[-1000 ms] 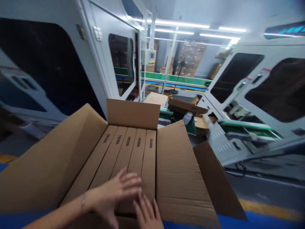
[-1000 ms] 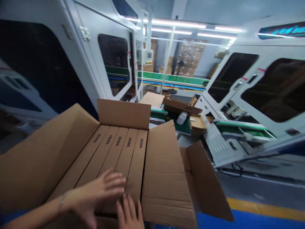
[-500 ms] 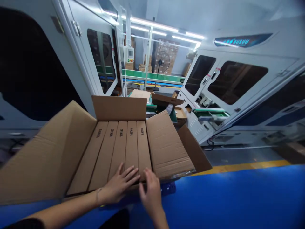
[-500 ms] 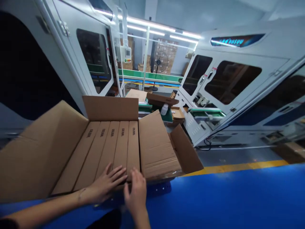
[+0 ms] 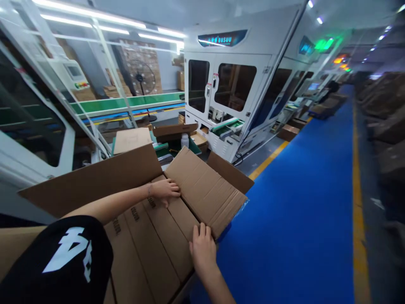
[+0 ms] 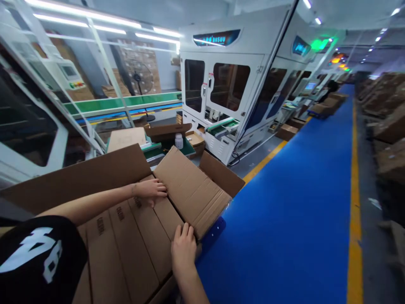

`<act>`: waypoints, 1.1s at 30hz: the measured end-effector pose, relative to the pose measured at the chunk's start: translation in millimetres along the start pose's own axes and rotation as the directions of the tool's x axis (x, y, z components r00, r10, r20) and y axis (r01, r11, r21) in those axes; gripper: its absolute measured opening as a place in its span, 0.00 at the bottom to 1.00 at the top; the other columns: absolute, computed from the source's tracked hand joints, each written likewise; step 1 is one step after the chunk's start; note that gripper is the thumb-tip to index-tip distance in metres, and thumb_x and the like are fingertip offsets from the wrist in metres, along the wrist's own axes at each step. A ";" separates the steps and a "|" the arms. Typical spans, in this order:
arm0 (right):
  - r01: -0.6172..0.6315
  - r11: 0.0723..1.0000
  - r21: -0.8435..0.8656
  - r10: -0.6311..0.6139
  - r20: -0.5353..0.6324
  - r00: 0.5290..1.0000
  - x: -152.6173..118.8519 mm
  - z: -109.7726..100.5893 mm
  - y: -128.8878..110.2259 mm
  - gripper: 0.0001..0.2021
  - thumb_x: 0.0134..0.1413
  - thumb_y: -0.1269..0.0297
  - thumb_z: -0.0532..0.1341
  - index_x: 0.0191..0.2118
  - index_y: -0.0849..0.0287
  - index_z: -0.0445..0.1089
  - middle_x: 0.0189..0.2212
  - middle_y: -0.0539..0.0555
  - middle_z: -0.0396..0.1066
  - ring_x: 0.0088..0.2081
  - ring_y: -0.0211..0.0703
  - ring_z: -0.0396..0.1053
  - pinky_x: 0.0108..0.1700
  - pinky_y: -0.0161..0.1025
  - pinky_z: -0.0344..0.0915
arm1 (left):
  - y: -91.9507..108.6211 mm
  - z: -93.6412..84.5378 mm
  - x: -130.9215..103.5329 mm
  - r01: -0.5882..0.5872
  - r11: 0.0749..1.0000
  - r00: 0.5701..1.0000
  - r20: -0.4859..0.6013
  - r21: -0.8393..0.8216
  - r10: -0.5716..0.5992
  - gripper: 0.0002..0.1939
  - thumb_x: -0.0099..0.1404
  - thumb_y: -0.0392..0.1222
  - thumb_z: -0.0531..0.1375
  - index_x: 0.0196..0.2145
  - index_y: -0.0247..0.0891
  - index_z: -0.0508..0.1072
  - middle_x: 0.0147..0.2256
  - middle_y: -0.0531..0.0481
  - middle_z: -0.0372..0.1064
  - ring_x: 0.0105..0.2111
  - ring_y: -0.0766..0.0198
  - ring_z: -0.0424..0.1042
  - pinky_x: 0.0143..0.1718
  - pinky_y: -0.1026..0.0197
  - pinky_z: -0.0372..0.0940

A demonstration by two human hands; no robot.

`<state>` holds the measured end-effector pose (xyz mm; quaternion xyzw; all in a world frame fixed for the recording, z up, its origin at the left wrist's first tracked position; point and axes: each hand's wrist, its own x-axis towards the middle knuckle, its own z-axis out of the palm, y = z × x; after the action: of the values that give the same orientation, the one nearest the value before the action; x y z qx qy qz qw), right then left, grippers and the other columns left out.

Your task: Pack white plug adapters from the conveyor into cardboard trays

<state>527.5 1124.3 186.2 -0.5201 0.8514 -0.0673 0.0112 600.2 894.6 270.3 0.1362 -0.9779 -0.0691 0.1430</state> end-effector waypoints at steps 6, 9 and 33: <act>0.043 0.994 -0.097 -0.025 0.179 0.983 7.1 -27.2 -3.1 0.23 0.51 0.74 0.57 0.54 0.56 0.65 0.52 0.63 0.64 0.47 0.53 0.65 0.40 0.45 0.69 | -50.7 16.0 13.9 -0.316 0.913 0.865 0.317 -0.258 0.389 0.17 0.63 0.53 0.51 0.36 0.40 0.72 0.38 0.45 0.71 0.40 0.58 0.67 0.49 0.53 0.59; 0.030 0.998 -0.050 -0.019 0.214 0.977 12.2 -40.5 -4.3 0.27 0.47 0.68 0.64 0.56 0.58 0.63 0.50 0.63 0.65 0.46 0.54 0.64 0.43 0.47 0.68 | -72.5 20.5 12.7 -0.428 0.844 0.762 0.374 -0.322 0.529 0.14 0.63 0.51 0.52 0.37 0.42 0.73 0.37 0.45 0.71 0.38 0.59 0.68 0.50 0.53 0.59; 0.121 0.992 -0.046 -0.084 0.486 0.870 69.2 -121.4 23.9 0.18 0.61 0.60 0.50 0.30 0.58 0.75 0.28 0.59 0.76 0.32 0.52 0.75 0.30 0.39 0.66 | -113.1 14.8 54.5 -0.507 0.778 0.718 -0.317 0.372 0.620 0.29 0.62 0.65 0.50 0.17 0.38 0.56 0.16 0.55 0.57 0.18 0.68 0.59 0.22 0.64 0.52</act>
<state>463.9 1086.2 307.0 -0.5649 0.7947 0.0960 0.2004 573.3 772.6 250.8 -0.1415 -0.9171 0.1376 0.3464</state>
